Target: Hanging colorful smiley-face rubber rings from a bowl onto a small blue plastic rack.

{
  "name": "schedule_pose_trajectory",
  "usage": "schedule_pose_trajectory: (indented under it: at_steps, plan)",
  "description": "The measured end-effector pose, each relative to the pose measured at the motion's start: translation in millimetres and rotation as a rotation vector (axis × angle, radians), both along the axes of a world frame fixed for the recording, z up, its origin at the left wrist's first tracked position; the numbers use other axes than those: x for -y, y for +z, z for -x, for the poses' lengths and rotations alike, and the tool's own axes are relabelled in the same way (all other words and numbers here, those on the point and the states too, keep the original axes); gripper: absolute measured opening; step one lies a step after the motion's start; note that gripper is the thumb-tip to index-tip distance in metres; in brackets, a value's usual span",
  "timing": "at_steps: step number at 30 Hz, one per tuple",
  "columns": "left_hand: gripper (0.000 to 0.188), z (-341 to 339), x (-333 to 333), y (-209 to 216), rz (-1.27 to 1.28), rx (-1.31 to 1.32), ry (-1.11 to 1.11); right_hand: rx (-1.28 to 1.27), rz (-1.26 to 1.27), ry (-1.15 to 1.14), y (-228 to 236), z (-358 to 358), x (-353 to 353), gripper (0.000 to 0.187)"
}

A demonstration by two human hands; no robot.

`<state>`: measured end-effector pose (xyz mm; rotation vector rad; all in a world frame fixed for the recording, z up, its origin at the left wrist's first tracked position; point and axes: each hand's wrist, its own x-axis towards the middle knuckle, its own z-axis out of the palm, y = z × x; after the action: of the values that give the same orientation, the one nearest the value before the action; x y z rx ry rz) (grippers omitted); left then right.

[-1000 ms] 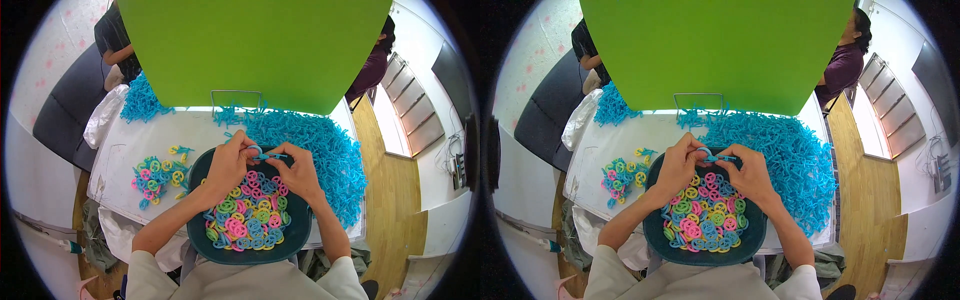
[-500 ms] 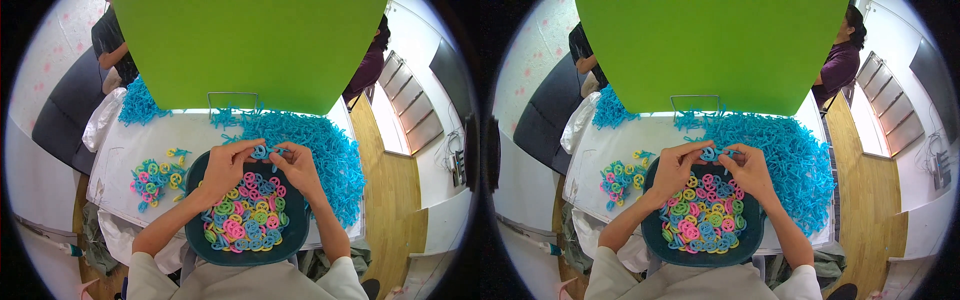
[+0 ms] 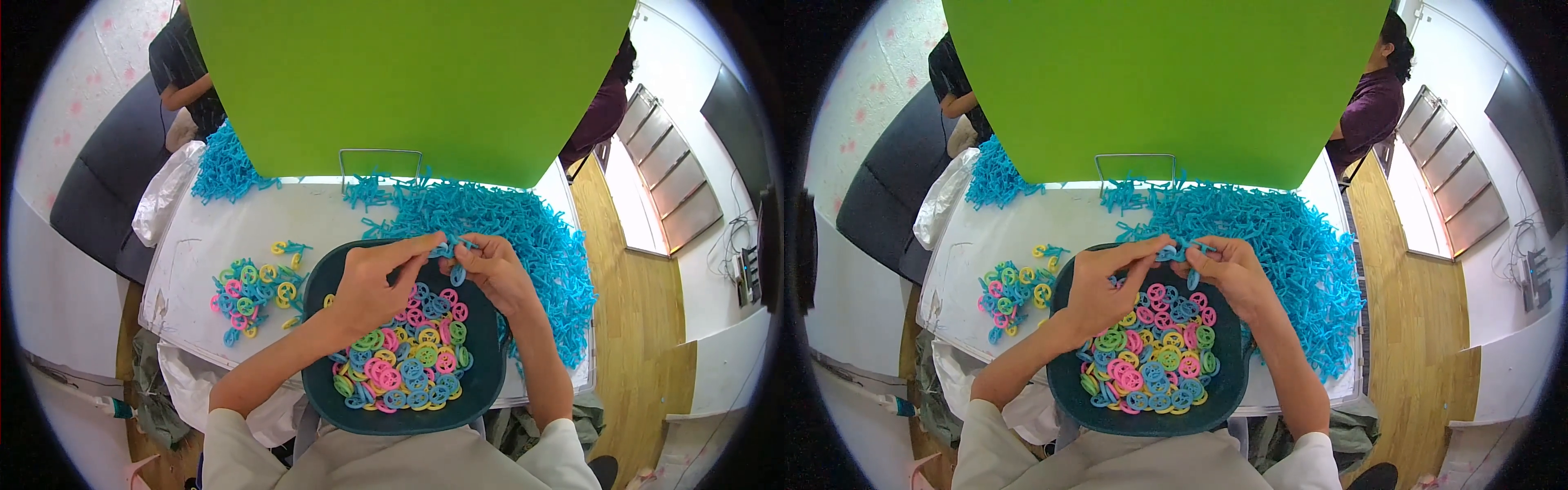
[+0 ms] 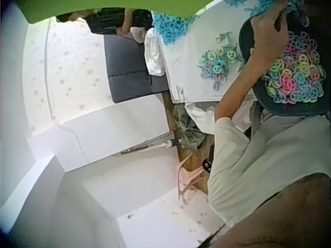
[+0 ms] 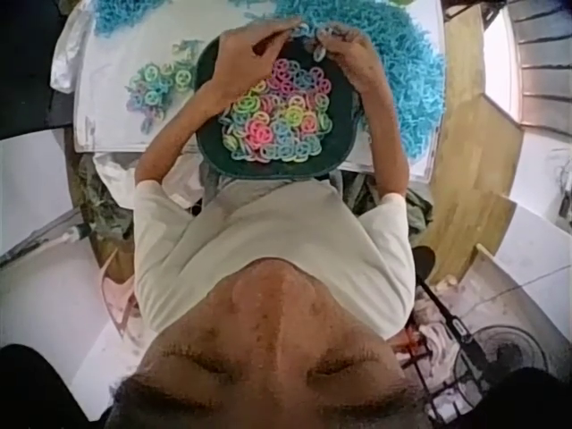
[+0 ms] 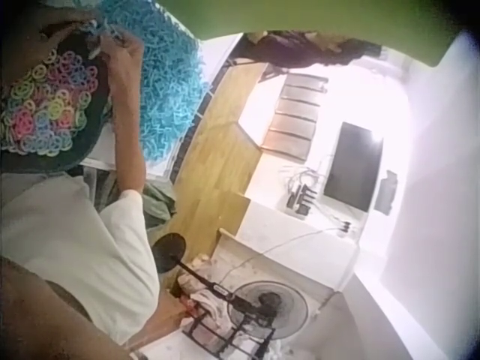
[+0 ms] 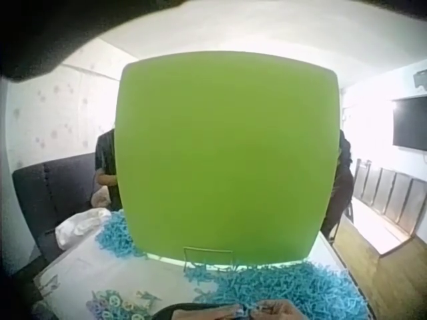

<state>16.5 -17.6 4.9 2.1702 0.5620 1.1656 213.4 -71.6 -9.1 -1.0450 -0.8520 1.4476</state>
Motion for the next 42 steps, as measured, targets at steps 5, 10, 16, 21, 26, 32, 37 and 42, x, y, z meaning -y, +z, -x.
schedule_pose_trajectory:
  at_steps: [5, 10, 16, 21, 26, 32, 37, 42]
  plan:
    - [0.031, 2, 1, -2, 0.184, -0.021, 0.047, 0.293, -0.111, -0.074, -4, 7, 0, 0.019]
    - [0.03, 6, -4, -7, 0.202, -0.167, 0.066, 0.609, -0.141, -0.17, -3, 12, 0, 0.018]
    - [0.025, -1, -5, -7, 0.18, -0.083, 0.082, 0.758, -0.175, -0.209, 3, 18, 3, 0.016]
    - [0.024, 3, -9, -16, 0.203, -0.027, 0.042, 0.747, -0.191, -0.175, -3, 16, 2, 0.014]
    - [0.021, 3, -7, -8, 0.298, -0.048, -0.002, 0.541, -0.125, -0.196, -2, 16, 1, 0.017]
    - [0.017, 0, -3, -7, 0.651, 0.177, -0.086, 0.62, -0.15, -0.131, -4, 13, 0, 0.014]
    - [0.016, 0, -4, -9, 0.654, 0.133, -0.126, 0.472, -0.138, -0.104, -1, 8, 1, 0.016]
    - [0.016, -1, -4, -7, 0.67, 0.133, -0.186, 0.304, -0.12, -0.036, 3, 0, 2, 0.018]
